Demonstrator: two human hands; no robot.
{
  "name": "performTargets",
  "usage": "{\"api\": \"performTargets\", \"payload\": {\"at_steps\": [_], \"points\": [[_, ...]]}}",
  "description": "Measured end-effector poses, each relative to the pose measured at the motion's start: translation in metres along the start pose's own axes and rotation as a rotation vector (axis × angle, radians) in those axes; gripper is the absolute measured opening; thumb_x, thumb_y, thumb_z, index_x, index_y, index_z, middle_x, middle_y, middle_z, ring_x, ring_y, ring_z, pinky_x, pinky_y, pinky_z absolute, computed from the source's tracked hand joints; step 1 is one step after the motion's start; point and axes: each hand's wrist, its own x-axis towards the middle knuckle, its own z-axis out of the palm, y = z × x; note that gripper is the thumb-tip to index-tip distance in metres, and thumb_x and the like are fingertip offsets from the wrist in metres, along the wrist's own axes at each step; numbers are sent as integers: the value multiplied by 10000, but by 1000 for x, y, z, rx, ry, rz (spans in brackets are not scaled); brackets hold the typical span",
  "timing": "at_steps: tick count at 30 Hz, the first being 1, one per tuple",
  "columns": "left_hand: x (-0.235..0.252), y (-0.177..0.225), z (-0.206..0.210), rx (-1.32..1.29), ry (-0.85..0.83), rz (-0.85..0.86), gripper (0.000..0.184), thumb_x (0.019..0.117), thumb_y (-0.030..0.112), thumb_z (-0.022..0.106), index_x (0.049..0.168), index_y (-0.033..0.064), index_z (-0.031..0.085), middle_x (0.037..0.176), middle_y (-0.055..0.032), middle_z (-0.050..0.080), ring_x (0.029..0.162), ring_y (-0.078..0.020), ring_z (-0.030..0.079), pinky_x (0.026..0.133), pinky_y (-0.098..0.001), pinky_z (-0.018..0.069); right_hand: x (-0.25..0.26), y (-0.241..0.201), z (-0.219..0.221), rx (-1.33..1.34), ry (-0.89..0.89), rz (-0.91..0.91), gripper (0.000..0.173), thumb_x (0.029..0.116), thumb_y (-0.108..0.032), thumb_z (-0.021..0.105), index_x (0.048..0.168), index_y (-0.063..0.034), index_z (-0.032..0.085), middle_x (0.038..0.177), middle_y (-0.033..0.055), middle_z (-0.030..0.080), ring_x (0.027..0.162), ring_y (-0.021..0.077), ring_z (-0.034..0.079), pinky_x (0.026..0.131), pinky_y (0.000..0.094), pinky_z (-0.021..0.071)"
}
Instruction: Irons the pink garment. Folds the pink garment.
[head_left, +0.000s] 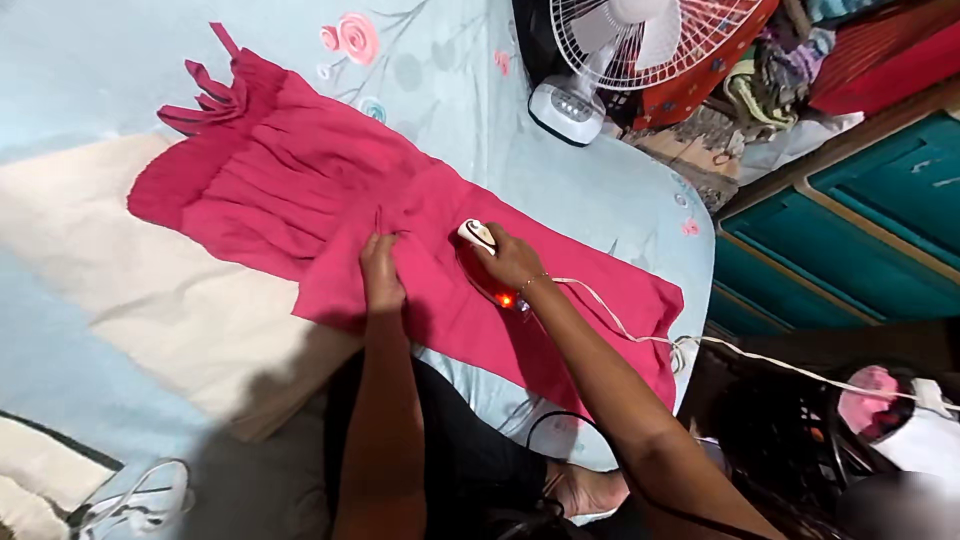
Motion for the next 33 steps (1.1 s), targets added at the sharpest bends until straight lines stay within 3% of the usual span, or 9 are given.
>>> {"api": "performTargets", "payload": {"at_steps": [4, 8, 10, 14, 20, 23, 26, 33], "points": [[1, 0, -2, -15, -1, 1, 73, 995, 83, 505, 966, 81, 571, 844, -3, 602, 776, -74, 622, 727, -302, 552, -14, 10, -6, 13, -19, -31, 527, 1052, -389, 572, 1492, -113, 484, 1120, 233, 710, 1029, 437, 694, 871, 653, 527], [2, -1, -3, -9, 11, 2, 77, 992, 78, 515, 974, 71, 590, 857, -3, 604, 796, -73, 621, 751, -306, 552, -66, 38, -15, -36, -42, 63, 551, 1059, -412, 522, 1515, -106, 476, 1158, 241, 699, 1085, 433, 676, 940, 628, 507], [4, -2, -2, 28, 19, -7, 90, 990, 91, 525, 1002, 49, 603, 889, -23, 603, 825, -92, 613, 772, -329, 543, -98, 58, -16, -48, 22, 124, 583, 1057, -406, 514, 1532, -73, 460, 1209, 248, 694, 1113, 436, 678, 961, 629, 508], [6, -5, -4, 84, 11, 2, 80, 983, 103, 545, 984, 40, 594, 911, -48, 589, 855, -111, 596, 796, -347, 523, -141, 95, -11, -74, 280, 209, 579, 1042, -347, 536, 1500, 3, 482, 1121, 280, 713, 989, 476, 707, 854, 652, 535], [1, -3, -1, 71, -19, 25, 61, 994, 95, 533, 943, 77, 561, 851, -3, 583, 790, -66, 598, 744, -301, 532, -101, 98, -38, -112, 354, 391, 527, 1076, -361, 481, 1481, -24, 504, 1151, 292, 693, 1074, 476, 677, 924, 638, 502], [-4, -5, -7, 112, -59, 1, 126, 1026, 155, 518, 1074, 66, 594, 946, -22, 606, 856, -80, 611, 787, -332, 543, -61, 103, -51, -69, 381, 440, 502, 1084, -371, 478, 1468, -49, 503, 1150, 304, 688, 1096, 495, 664, 929, 664, 489], [-11, -4, -7, 197, -61, -16, 157, 1021, 210, 529, 1081, 79, 591, 970, -41, 604, 876, -108, 602, 785, -372, 529, -36, 114, -60, -42, 367, 439, 519, 1082, -419, 476, 1480, -85, 480, 1138, 304, 687, 1071, 512, 663, 881, 696, 494], [-1, -4, -2, 111, -20, -16, 66, 1007, 116, 532, 996, 68, 576, 894, -17, 583, 820, -84, 595, 762, -332, 531, -85, 118, -53, -8, 243, 334, 539, 1067, -417, 497, 1498, -92, 494, 1158, 260, 696, 1077, 442, 677, 935, 640, 501]]}}
